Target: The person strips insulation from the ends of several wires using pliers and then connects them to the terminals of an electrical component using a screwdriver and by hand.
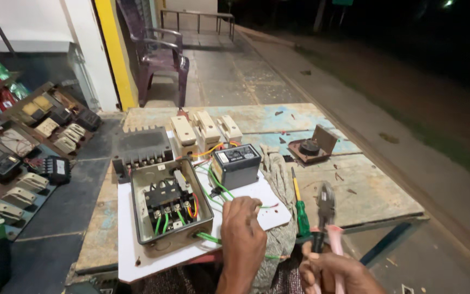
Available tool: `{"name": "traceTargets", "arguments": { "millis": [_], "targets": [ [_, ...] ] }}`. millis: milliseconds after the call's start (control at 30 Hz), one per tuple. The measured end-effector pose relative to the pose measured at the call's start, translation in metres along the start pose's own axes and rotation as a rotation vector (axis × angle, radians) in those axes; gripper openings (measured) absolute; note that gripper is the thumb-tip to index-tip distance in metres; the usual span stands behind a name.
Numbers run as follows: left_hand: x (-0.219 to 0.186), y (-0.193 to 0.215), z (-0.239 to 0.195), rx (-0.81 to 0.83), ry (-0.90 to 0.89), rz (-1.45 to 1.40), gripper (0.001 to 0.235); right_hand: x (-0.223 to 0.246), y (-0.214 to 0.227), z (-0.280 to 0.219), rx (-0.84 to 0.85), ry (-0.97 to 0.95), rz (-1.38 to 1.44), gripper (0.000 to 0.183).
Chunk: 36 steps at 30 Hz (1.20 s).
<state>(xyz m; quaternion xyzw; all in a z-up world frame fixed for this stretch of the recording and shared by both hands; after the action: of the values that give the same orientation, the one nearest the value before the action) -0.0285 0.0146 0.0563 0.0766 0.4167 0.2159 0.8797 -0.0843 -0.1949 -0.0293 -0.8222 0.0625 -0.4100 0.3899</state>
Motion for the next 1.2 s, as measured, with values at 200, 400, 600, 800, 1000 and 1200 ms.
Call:
{"name": "traceTargets", "arguments": {
  "millis": [200, 400, 600, 800, 1000, 1200],
  "targets": [
    [-0.012, 0.004, 0.018, -0.033, -0.082, 0.020, 0.019, 0.042, -0.030, -0.020, -0.670, 0.416, -1.098, 0.054],
    [0.000, 0.004, 0.021, -0.034, -0.010, -0.038, 0.013, 0.064, -0.073, -0.022, -1.017, 0.130, -1.494, 0.076],
    [0.015, 0.001, 0.024, -0.046, 0.071, -0.150, 0.014, 0.067, -0.093, -0.009, -1.114, 0.045, -1.714, 0.082],
    [0.019, 0.000, 0.022, -0.015, 0.120, -0.243, 0.016, 0.073, -0.130, 0.003, -1.089, 0.323, -1.747, 0.083],
    [0.019, -0.001, 0.023, -0.032, 0.097, -0.342, 0.016, 0.074, -0.145, 0.014, -1.113, 0.257, -1.780, 0.077],
    [0.015, 0.003, 0.024, -0.037, 0.084, -0.372, 0.016, 0.079, -0.141, 0.016, -1.151, 0.210, -1.844, 0.066]
  ]
}}
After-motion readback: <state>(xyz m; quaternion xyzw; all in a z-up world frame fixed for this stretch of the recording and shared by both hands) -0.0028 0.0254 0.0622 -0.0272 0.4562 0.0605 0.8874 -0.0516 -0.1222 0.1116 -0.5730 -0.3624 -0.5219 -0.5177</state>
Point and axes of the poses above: each hand's wrist, its own z-axis towards the middle knuckle, its own y-axis out of the back of the hand, x = y × z, the point moved 6 cm from there along z, towards the middle knuckle, and after that the axes turned 12 degrees about -y, right-handed, at the moved point
